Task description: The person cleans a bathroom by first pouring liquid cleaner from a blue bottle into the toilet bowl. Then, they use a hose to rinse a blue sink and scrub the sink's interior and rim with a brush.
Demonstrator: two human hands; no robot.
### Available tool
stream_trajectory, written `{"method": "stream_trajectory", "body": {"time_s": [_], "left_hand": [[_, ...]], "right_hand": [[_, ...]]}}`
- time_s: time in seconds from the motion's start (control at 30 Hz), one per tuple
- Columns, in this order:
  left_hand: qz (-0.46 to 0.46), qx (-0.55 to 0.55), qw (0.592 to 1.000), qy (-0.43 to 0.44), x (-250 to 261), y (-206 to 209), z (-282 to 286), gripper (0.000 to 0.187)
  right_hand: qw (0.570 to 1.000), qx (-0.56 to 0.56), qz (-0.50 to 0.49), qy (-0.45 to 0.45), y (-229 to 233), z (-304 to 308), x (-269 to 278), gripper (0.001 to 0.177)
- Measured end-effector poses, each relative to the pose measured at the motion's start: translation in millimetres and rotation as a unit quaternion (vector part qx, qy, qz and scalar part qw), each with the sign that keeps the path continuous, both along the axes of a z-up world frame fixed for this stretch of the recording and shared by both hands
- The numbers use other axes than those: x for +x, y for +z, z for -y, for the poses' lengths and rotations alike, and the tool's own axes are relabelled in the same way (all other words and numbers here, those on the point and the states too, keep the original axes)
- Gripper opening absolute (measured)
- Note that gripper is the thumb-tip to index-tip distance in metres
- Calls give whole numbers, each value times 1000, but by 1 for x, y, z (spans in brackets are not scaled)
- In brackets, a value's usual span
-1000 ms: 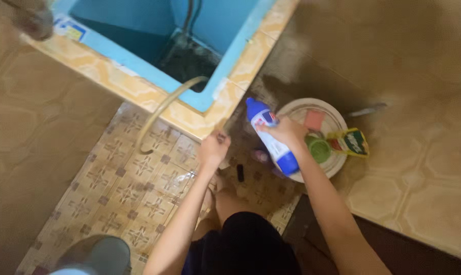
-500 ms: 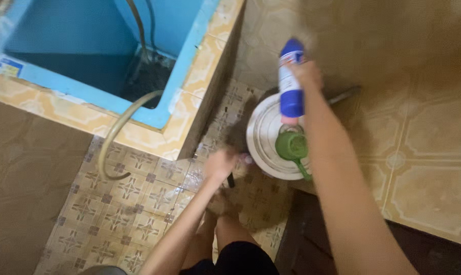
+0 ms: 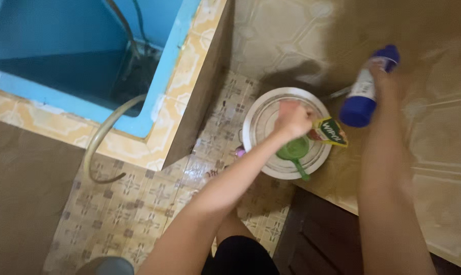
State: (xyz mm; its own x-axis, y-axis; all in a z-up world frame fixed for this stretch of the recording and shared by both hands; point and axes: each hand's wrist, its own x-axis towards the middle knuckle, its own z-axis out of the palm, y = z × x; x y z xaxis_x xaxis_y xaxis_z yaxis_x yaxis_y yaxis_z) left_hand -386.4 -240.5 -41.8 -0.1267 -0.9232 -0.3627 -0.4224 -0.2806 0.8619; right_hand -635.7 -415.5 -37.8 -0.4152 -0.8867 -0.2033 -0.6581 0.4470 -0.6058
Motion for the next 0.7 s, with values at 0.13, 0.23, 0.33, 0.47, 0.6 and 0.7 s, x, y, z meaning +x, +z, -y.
{"method": "stream_trajectory", "body": {"time_s": [0.13, 0.23, 0.33, 0.47, 0.6, 0.7], "left_hand": [[43, 7, 994, 102, 46, -69, 32, 32], [97, 46, 974, 199, 83, -136, 30, 45], [-32, 71, 959, 273, 111, -190, -18, 60], [-218, 258, 900, 276, 138, -224, -128, 69], [-166, 384, 871, 256, 117, -217, -215, 68], [-221, 341, 873, 268, 90, -205, -227, 75]], "right_hand": [[994, 20, 2, 111, -37, 5, 97, 69], [989, 43, -35, 141, -86, -16, 174, 97], [971, 115, 77, 192, -134, -72, 239, 92], [938, 215, 6, 273, -162, -169, 283, 90], [841, 282, -149, 437, -153, -237, 289, 91], [832, 181, -148, 503, -135, -255, 289, 96]]}}
